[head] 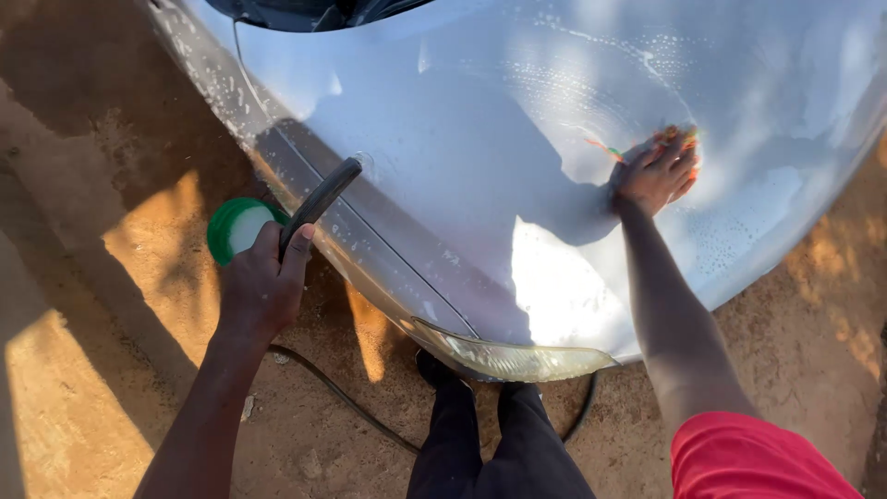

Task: Washing the exterior of a silver car using a sponge, soap bucket, and water hose.

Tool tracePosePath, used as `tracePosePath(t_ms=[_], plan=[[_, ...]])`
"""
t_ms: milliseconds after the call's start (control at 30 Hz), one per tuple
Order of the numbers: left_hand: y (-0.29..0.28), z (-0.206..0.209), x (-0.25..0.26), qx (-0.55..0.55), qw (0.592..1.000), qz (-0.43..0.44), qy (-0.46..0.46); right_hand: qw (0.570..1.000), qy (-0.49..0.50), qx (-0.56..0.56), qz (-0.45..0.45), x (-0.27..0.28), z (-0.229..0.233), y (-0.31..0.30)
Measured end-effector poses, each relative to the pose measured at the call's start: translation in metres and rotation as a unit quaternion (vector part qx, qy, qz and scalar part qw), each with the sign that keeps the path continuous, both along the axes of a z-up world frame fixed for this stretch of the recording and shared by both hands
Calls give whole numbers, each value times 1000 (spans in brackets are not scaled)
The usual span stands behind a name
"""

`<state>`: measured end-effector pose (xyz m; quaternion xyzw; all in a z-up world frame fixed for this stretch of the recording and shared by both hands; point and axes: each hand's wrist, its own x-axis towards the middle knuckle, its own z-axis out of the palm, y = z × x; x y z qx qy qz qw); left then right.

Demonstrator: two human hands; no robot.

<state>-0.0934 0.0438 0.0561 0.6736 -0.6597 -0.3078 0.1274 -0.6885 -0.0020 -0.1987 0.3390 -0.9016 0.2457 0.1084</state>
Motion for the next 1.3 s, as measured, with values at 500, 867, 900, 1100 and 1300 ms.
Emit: tracePosePath(t_ms=[500,867,900,1100,1300], plan=[[33,-13,-134,21,996,17,-81,992,-67,7,105,-103,9,58],[66,-11,-121,-12,991,96,-89,859,-2,-23,511,81,35,154],[69,-11,-112,-28,990,95,-96,829,6,-21,559,89,27,166],[101,22,-73,16,980,161,-112,846,44,-26,531,78,60,119],[113,8,3,-57,987,127,-82,938,-99,-78,323,160,59,102]])
